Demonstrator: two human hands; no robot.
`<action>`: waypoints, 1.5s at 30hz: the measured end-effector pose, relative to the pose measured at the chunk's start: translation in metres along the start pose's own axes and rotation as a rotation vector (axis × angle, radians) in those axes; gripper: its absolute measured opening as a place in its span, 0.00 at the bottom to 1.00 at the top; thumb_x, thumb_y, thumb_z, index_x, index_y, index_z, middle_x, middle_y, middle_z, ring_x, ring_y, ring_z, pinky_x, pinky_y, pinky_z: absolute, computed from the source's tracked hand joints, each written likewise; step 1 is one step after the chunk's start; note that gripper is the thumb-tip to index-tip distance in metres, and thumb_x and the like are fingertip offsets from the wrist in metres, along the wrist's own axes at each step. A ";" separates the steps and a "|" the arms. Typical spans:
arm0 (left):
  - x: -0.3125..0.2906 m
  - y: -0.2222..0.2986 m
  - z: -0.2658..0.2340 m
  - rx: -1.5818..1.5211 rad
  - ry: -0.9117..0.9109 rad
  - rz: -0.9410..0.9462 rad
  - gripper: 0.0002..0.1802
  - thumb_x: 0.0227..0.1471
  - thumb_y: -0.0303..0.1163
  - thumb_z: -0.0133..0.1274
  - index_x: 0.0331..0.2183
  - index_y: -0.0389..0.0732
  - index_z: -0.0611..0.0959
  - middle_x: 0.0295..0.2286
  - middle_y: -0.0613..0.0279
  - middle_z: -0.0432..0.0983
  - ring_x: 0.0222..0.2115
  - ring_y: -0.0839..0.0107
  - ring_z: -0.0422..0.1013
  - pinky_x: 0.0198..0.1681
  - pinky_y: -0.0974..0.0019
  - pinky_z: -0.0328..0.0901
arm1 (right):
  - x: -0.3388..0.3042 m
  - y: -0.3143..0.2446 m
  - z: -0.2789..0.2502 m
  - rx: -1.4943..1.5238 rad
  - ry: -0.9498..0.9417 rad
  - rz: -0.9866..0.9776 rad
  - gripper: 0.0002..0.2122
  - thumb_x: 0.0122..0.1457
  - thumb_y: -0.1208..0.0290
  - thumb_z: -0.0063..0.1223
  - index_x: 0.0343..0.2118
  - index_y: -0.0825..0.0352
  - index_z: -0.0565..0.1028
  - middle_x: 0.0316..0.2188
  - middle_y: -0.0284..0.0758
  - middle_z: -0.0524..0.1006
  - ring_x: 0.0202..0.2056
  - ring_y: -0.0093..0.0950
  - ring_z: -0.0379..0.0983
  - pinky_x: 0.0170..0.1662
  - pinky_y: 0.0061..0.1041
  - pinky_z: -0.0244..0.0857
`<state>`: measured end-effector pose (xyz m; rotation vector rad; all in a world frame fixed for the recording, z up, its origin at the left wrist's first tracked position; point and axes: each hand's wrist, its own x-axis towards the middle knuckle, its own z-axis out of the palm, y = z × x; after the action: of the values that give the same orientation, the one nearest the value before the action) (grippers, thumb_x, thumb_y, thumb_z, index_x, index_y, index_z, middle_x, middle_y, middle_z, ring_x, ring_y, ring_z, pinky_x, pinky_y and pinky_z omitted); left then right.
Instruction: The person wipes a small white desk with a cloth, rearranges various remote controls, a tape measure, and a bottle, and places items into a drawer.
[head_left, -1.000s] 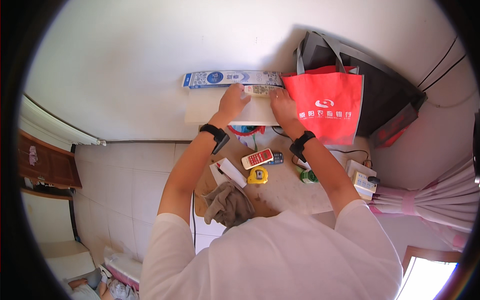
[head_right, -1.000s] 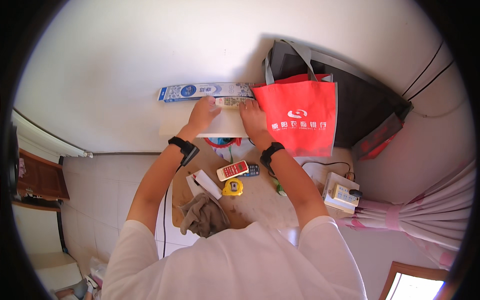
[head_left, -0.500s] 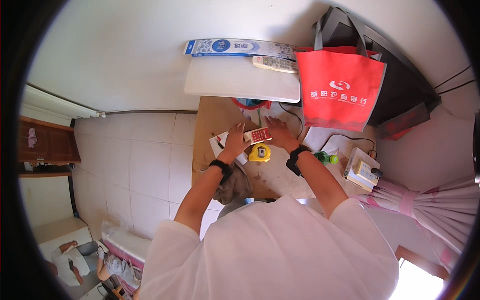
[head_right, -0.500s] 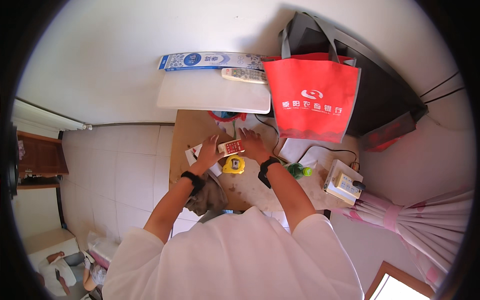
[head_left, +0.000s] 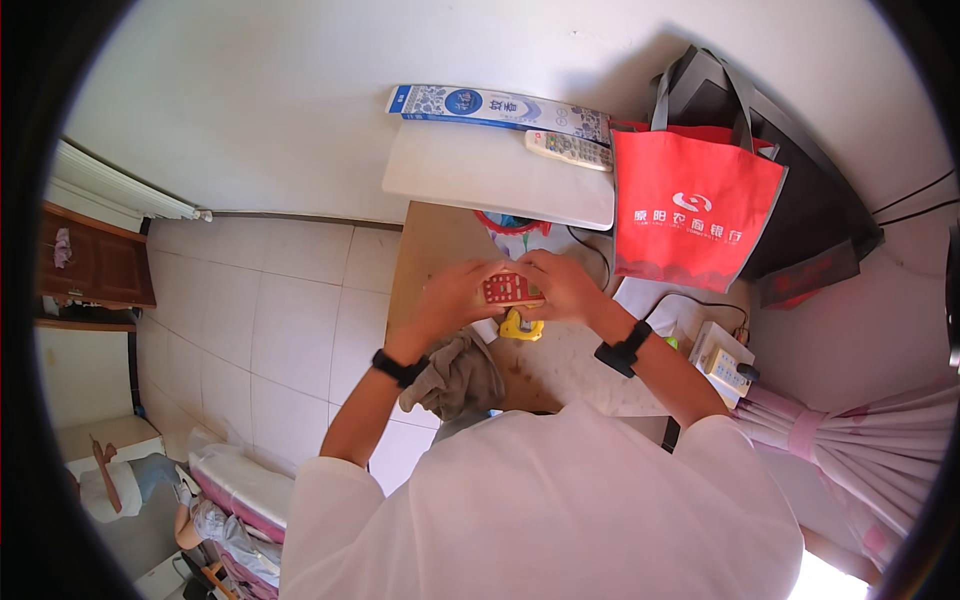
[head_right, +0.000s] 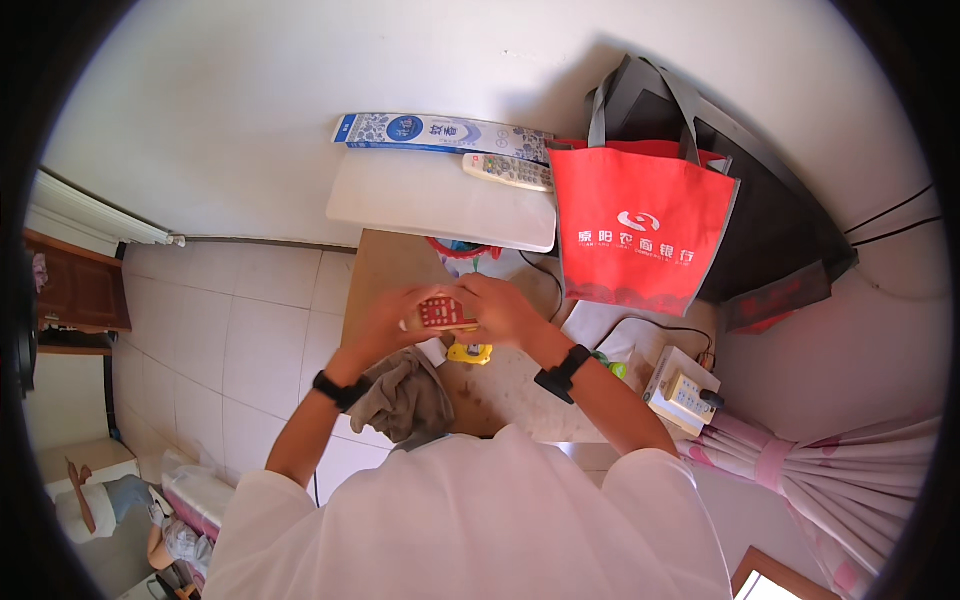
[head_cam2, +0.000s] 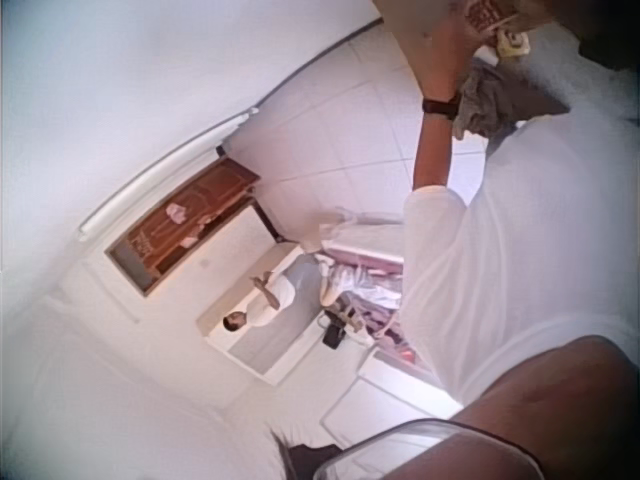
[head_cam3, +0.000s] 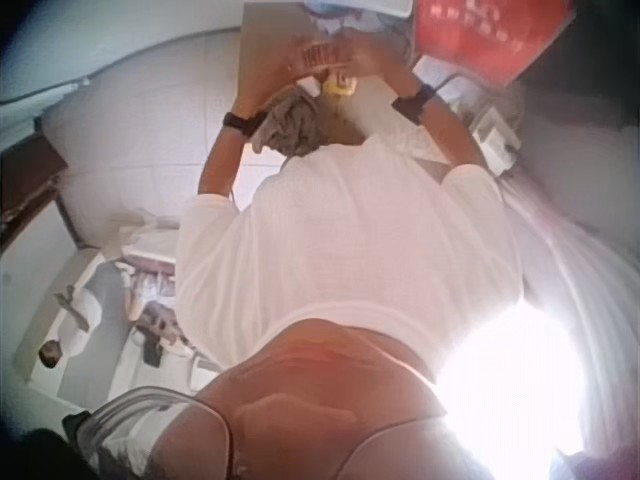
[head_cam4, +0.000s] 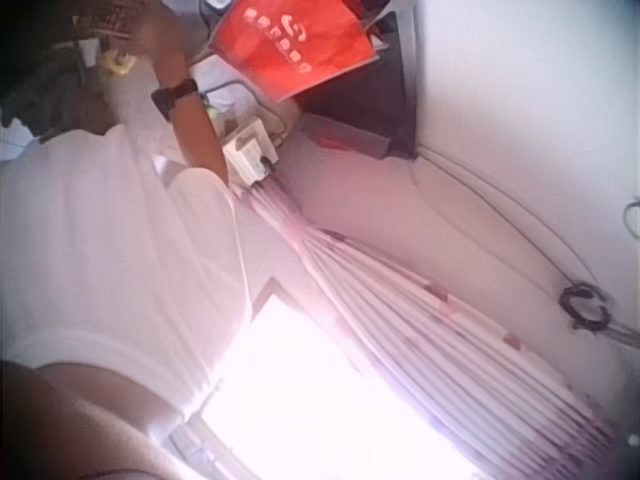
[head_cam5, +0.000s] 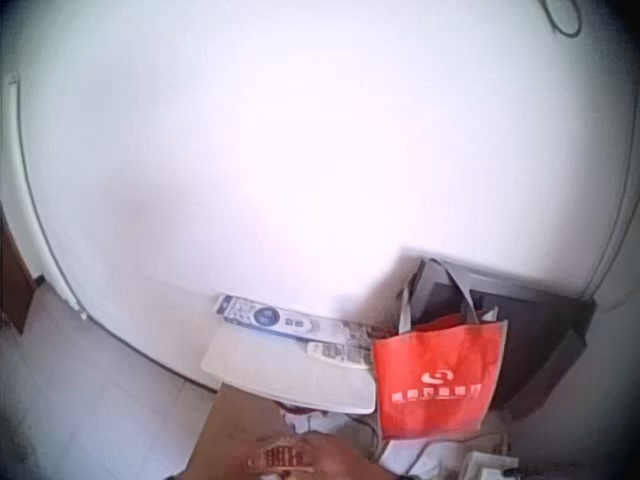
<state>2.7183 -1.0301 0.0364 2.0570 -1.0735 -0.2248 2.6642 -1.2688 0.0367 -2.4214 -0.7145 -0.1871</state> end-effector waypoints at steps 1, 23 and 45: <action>0.003 0.007 -0.020 -0.001 0.003 0.003 0.36 0.42 0.44 0.66 0.53 0.42 0.75 0.44 0.51 0.75 0.46 0.56 0.72 0.48 0.56 0.67 | 0.008 -0.011 -0.012 -0.009 0.054 -0.054 0.32 0.40 0.60 0.67 0.52 0.61 0.72 0.39 0.35 0.73 0.37 0.37 0.72 0.41 0.34 0.67; 0.150 -0.067 -0.120 0.505 0.193 0.046 0.22 0.47 0.32 0.59 0.46 0.39 0.79 0.42 0.52 0.73 0.44 0.51 0.69 0.49 0.53 0.65 | 0.171 0.054 -0.029 -0.517 0.286 0.149 0.09 0.52 0.69 0.56 0.35 0.65 0.75 0.37 0.38 0.72 0.43 0.38 0.71 0.40 0.35 0.73; 0.008 -0.078 0.121 0.342 -0.235 -0.141 0.32 0.44 0.27 0.61 0.53 0.38 0.72 0.49 0.52 0.69 0.51 0.51 0.66 0.50 0.53 0.67 | -0.100 0.071 0.093 -0.360 -0.196 0.528 0.31 0.43 0.71 0.63 0.56 0.61 0.70 0.49 0.37 0.72 0.53 0.38 0.67 0.54 0.38 0.63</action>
<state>2.7138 -1.0789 -0.0990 2.4647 -1.1716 -0.3838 2.6143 -1.3068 -0.1041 -2.9051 -0.1009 0.1507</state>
